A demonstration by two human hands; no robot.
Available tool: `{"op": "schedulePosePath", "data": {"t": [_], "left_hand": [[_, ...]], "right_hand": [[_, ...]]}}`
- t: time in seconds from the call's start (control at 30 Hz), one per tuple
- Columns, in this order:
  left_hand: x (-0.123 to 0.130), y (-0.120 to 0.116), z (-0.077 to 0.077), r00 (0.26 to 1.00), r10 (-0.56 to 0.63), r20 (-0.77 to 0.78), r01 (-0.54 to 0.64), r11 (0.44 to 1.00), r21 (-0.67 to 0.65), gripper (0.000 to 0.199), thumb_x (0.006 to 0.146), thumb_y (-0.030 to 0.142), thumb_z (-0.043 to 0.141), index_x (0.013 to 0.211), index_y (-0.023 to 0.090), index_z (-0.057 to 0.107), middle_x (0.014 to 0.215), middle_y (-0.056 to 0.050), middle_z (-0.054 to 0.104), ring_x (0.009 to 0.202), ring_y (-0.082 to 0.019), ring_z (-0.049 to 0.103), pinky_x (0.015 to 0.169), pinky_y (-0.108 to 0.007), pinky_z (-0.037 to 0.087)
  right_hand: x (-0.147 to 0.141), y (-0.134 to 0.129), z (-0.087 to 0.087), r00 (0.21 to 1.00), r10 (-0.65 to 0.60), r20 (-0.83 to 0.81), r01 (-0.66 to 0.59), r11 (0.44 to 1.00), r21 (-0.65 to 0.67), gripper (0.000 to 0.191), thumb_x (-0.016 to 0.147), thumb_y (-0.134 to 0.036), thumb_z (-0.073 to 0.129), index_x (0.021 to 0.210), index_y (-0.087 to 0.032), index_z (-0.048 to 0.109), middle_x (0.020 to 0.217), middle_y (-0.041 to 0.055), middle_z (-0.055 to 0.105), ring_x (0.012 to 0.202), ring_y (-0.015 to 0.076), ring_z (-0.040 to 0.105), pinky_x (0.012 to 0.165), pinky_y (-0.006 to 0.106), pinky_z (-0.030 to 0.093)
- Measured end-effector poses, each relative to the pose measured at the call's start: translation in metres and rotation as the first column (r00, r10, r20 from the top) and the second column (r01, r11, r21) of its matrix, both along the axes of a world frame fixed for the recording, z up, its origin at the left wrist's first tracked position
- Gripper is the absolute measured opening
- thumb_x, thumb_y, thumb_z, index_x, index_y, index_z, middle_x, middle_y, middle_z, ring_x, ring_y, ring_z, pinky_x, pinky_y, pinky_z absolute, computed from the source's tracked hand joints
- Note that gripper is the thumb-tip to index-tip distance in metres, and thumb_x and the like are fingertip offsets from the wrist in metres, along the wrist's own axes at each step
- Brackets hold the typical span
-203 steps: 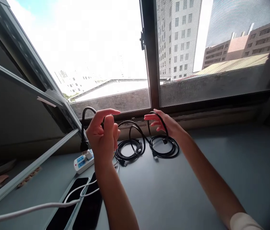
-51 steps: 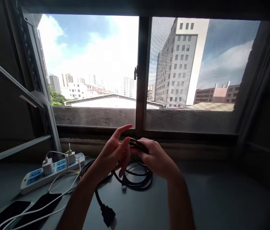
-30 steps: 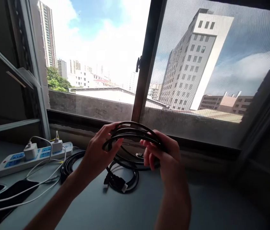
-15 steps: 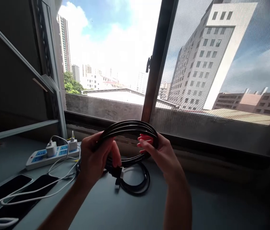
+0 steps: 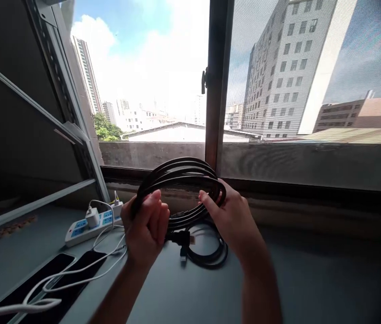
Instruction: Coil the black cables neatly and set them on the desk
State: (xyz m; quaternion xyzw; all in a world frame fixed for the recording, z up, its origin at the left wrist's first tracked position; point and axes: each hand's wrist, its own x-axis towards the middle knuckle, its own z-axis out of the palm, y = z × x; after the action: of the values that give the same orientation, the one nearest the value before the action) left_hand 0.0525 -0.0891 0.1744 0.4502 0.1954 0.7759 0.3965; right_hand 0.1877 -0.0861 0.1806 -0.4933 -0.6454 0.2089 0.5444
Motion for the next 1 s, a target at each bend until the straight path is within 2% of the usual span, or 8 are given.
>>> {"op": "schedulePosePath", "data": {"t": [0.2,0.33,0.43,0.57,0.7,0.9,1.0], "left_hand": [[0.001,-0.002,-0.004,1.0,0.013,-0.021,-0.011,0.998,0.067,0.046,0.078,0.018,0.057,0.044,0.015,0.026,0.026,0.008,0.027,0.02,-0.004,0.028,0.029,-0.02,0.015],[0.001,-0.004,-0.002,1.0,-0.01,-0.001,0.01,0.997,0.075,0.045,0.078,0.018,0.057,0.044,0.015,0.027,0.026,0.008,0.029,0.02,-0.004,0.029,0.028,-0.02,0.015],[0.001,-0.004,-0.003,1.0,-0.021,-0.006,0.021,0.997,0.077,0.045,0.077,0.019,0.058,0.045,0.015,0.027,0.026,0.008,0.029,0.02,-0.004,0.03,0.028,-0.02,0.016],[0.0,-0.005,-0.008,0.999,0.0,-0.032,0.003,0.995,0.1,0.05,0.076,0.023,0.06,0.043,0.014,0.023,0.026,0.008,0.029,0.022,-0.004,0.032,0.031,-0.02,0.019],[0.0,-0.007,-0.007,0.999,0.018,-0.045,-0.014,0.995,0.101,0.05,0.078,0.022,0.058,0.044,0.014,0.022,0.027,0.007,0.025,0.022,-0.004,0.032,0.031,-0.02,0.018],[0.0,-0.006,-0.003,0.997,0.001,-0.075,0.007,0.993,0.117,0.046,0.08,0.023,0.052,0.048,0.015,0.02,0.028,0.007,0.021,0.022,-0.004,0.029,0.03,-0.019,0.018],[0.001,-0.002,-0.004,0.997,-0.022,-0.069,0.03,0.994,0.107,0.044,0.079,0.023,0.053,0.049,0.015,0.021,0.028,0.008,0.021,0.021,-0.004,0.029,0.029,-0.019,0.018]], "right_hand": [[0.005,-0.005,-0.001,1.0,0.013,-0.002,-0.013,0.999,-0.03,0.019,0.082,-0.034,0.056,0.088,-0.018,0.065,0.055,-0.001,0.059,0.054,0.0153,0.055,0.049,0.022,0.038],[0.006,-0.007,0.001,0.978,0.162,-0.132,-0.162,0.987,0.016,0.022,0.08,-0.029,0.058,0.098,-0.018,0.061,0.066,0.0001,0.065,0.063,0.0164,0.061,0.054,0.022,0.043],[0.005,-0.006,0.001,0.966,0.176,-0.191,-0.168,0.984,0.06,0.02,0.078,-0.026,0.059,0.096,-0.017,0.06,0.071,0.0004,0.067,0.068,0.0159,0.063,0.059,0.022,0.044],[0.004,-0.002,-0.001,0.996,0.07,-0.047,-0.068,0.997,0.026,0.013,0.08,-0.03,0.055,0.078,-0.019,0.061,0.066,-0.0001,0.065,0.065,0.0155,0.06,0.055,0.021,0.041],[0.001,0.0,-0.002,0.996,0.086,-0.014,-0.086,0.996,0.005,0.021,0.079,-0.035,0.055,0.065,-0.019,0.054,0.062,-0.0007,0.061,0.059,0.0146,0.057,0.052,0.022,0.038],[-0.005,0.006,-0.007,0.993,0.115,0.007,-0.115,0.993,-0.037,0.017,0.078,-0.034,0.056,0.079,-0.019,0.062,0.062,-0.0001,0.063,0.064,0.0172,0.06,0.056,0.024,0.039],[-0.004,0.011,-0.01,0.985,0.167,0.03,-0.166,0.985,-0.039,0.018,0.08,-0.032,0.054,0.078,-0.018,0.065,0.067,0.0005,0.066,0.068,0.0171,0.061,0.06,0.024,0.04]]}}
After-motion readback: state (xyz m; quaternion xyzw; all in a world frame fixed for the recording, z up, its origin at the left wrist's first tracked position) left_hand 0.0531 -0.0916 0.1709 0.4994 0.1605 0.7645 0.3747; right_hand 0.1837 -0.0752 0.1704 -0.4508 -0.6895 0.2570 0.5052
